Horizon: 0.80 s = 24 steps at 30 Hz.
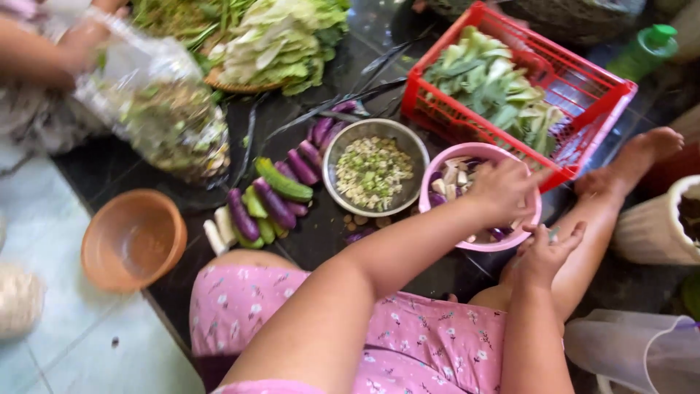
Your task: A person sits on the floor and uses a knife to chop eggplants, placing the pieces into a pink bowl among other fresh produce.
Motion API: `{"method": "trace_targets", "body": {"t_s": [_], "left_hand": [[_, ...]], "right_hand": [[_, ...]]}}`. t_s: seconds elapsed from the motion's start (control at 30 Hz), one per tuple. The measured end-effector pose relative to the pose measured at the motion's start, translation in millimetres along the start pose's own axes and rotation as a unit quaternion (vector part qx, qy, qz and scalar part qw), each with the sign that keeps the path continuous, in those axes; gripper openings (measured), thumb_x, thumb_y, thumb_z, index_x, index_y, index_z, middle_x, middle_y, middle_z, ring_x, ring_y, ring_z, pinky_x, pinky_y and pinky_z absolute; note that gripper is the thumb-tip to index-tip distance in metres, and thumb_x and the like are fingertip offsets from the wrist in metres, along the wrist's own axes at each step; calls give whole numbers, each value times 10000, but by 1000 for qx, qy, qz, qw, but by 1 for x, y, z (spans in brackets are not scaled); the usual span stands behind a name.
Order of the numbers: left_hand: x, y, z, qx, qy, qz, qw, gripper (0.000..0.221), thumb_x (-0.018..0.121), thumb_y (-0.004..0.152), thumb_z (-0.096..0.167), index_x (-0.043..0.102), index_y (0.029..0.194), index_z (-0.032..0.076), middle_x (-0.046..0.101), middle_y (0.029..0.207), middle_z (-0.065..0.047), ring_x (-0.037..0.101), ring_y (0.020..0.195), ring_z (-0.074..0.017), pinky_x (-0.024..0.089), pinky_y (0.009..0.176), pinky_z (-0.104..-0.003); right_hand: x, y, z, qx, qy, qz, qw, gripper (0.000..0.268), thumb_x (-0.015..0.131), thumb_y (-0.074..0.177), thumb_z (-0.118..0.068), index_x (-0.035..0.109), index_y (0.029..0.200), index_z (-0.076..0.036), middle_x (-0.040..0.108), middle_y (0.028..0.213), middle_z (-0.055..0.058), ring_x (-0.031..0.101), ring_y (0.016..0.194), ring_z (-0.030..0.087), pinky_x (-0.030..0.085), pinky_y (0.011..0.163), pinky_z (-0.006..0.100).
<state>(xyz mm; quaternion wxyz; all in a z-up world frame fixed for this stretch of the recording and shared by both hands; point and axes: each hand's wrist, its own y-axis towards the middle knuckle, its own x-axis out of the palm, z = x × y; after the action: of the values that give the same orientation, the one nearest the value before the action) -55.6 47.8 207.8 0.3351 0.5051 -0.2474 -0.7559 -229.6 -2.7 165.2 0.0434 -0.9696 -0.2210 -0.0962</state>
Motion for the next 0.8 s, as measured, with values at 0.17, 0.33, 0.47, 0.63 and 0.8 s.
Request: {"method": "trace_targets", "body": {"t_s": [0.17,0.33,0.47,0.63,0.8], "left_hand": [[-44,-27,1,-150,30,-125,980,517,770,754,472,707,1219,256,507,1484,-141,441,1480,-363,479,1001,-604],[-232,-73,71,-114,-139,12,984,401,767,845,208,699,1198,31,683,1283,-191,707,1123,-351,568,992,-412],[-356,-188,103,-160,-78,25,984,309,783,842,103,708,1126,7,702,1196,-146,700,1016,-324,559,900,-398],[-447,-350,146,-451,194,109,864,291,743,793,81,743,1072,-1,734,1120,-123,702,940,-278,555,833,-334],[-477,-405,163,-468,288,130,825,240,744,823,66,719,1052,-1,696,1134,-137,668,1009,-311,533,902,-398]], "right_hand": [[0,-10,-3,-1,-68,1,998,855,547,986,-32,25,1657,-119,679,1004,58,462,514,53,352,451,152],[-2,-6,11,-25,27,8,999,812,553,970,20,120,1613,-222,564,1475,118,468,658,48,385,540,148],[-26,33,67,-188,-93,-36,977,737,544,1055,133,91,1600,-67,116,1675,275,417,1558,377,454,1272,371],[-30,40,87,-217,-116,-47,968,714,495,1166,168,55,1666,-89,68,1767,195,568,1510,350,603,1029,288],[92,-75,-75,-292,-340,-94,889,600,550,1026,140,276,1552,52,269,1584,315,276,1485,456,225,1212,452]]}}
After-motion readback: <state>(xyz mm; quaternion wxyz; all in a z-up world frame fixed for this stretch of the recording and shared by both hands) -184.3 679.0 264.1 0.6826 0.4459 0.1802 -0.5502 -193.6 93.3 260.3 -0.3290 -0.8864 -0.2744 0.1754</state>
